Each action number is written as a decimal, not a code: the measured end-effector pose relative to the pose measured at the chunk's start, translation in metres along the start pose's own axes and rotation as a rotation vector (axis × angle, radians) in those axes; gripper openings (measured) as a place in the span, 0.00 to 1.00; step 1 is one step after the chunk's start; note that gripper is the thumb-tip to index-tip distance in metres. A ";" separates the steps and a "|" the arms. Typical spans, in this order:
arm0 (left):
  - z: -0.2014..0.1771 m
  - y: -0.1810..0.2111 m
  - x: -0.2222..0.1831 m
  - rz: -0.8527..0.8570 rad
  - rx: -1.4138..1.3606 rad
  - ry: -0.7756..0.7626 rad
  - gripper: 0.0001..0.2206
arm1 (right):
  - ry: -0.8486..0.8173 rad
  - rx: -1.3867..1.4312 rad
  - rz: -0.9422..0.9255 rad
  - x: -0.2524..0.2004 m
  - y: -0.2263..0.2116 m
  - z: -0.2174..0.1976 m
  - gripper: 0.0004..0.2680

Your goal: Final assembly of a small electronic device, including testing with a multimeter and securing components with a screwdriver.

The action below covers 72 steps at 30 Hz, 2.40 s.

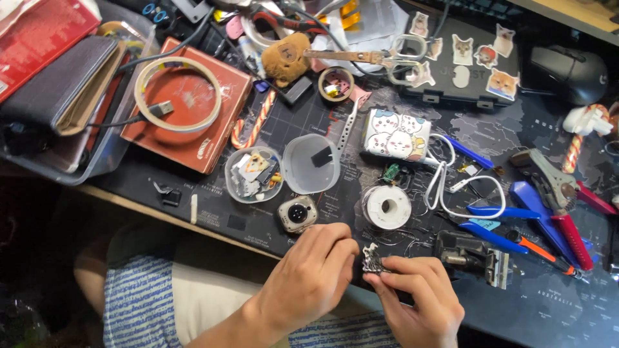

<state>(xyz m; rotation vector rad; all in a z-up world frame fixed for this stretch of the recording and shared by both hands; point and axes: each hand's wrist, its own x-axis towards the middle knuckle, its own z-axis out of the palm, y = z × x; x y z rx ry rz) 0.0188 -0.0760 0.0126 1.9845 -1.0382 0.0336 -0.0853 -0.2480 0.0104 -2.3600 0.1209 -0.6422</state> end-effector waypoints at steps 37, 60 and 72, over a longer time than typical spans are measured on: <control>-0.017 -0.002 0.011 -0.015 -0.249 0.076 0.05 | -0.039 -0.052 0.060 0.005 0.002 0.000 0.07; -0.012 -0.016 -0.001 -0.081 -0.290 -0.063 0.03 | -0.152 -0.060 0.232 -0.011 0.003 -0.005 0.14; -0.009 -0.022 -0.010 -0.218 -0.436 -0.094 0.04 | -0.136 -0.072 0.200 -0.019 0.012 -0.001 0.14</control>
